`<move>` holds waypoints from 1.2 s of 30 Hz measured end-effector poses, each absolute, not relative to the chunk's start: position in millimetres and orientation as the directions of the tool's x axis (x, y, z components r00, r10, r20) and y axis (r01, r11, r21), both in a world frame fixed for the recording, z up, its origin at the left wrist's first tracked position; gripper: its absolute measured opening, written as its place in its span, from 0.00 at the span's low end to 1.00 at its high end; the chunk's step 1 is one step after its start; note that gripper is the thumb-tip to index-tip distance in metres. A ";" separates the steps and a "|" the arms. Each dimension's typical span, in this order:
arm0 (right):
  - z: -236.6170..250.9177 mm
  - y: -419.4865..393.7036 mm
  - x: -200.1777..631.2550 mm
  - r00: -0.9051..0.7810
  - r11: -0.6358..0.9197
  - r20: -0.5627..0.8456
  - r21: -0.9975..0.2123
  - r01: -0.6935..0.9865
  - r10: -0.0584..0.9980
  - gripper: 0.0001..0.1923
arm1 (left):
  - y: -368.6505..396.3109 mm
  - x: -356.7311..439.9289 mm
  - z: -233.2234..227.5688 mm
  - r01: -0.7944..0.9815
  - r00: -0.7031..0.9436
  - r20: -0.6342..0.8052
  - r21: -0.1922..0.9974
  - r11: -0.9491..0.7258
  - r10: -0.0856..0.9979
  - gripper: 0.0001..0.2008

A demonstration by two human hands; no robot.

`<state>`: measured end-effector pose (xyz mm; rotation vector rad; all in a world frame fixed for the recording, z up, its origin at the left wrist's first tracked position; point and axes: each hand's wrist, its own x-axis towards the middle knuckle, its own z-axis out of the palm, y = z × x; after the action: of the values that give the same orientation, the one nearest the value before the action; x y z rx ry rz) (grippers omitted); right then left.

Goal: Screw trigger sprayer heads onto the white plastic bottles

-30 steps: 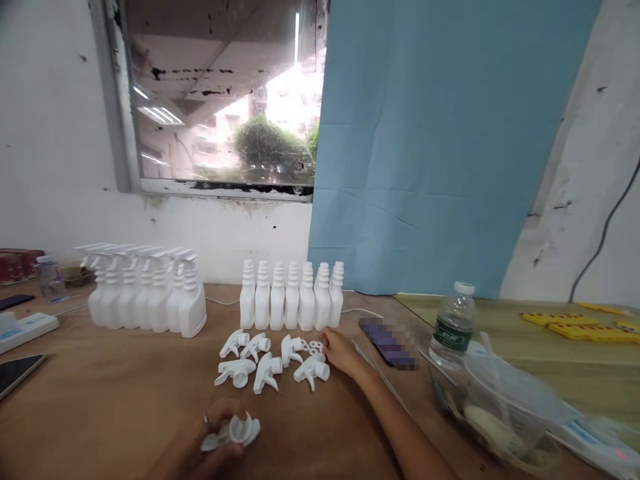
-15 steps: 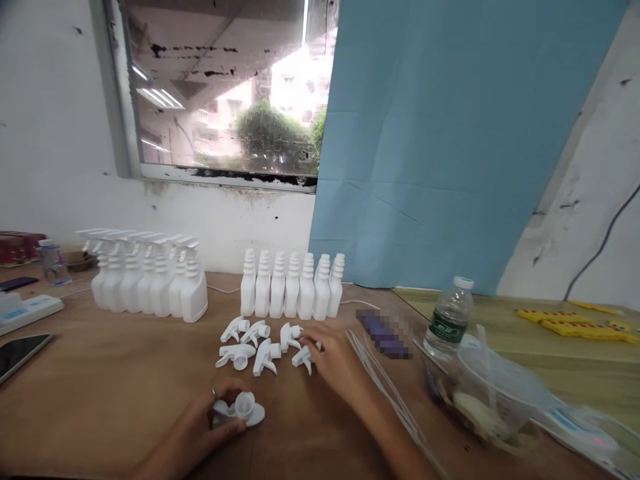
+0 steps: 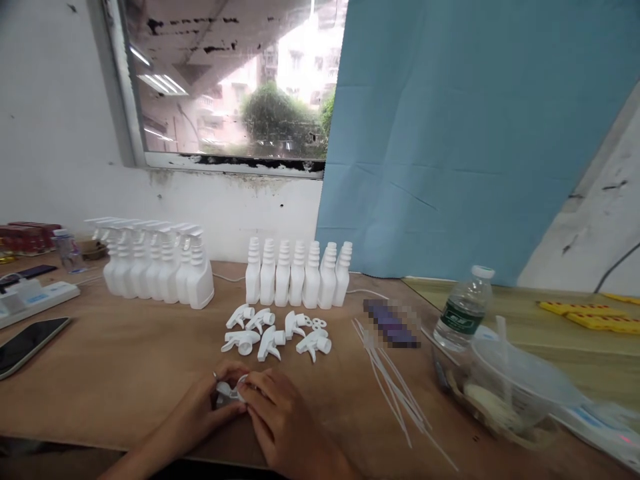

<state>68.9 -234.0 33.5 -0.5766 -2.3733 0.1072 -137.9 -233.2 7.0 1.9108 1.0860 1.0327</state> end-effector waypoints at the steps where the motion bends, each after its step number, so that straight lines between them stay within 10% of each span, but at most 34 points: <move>1: 32.5 -234.6 69.3 -0.664 0.897 0.606 -0.238 0.374 0.437 0.22 | -233.8 -137.7 7.8 0.365 0.327 0.290 0.839 -0.403 0.900 0.14; 11: 25.0 -232.2 66.3 -0.602 0.826 0.571 -0.311 0.471 0.558 0.14 | -245.8 -138.4 22.2 0.634 0.476 0.333 0.511 -0.580 0.814 0.07; 28: 29.8 -239.6 62.9 -0.601 0.772 0.525 -0.193 0.606 0.603 0.16 | -241.6 -140.7 22.1 0.600 0.540 0.350 0.477 -0.642 0.766 0.10; 36: 40.8 -236.5 79.8 -0.576 0.722 0.438 -0.467 0.510 0.690 0.22 | -241.8 -140.4 14.9 0.647 0.504 0.349 0.454 -0.613 0.790 0.06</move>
<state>79.8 -236.5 40.8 -0.9056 -2.3156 0.3876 -140.4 -241.8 14.9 2.4849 1.2161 0.7797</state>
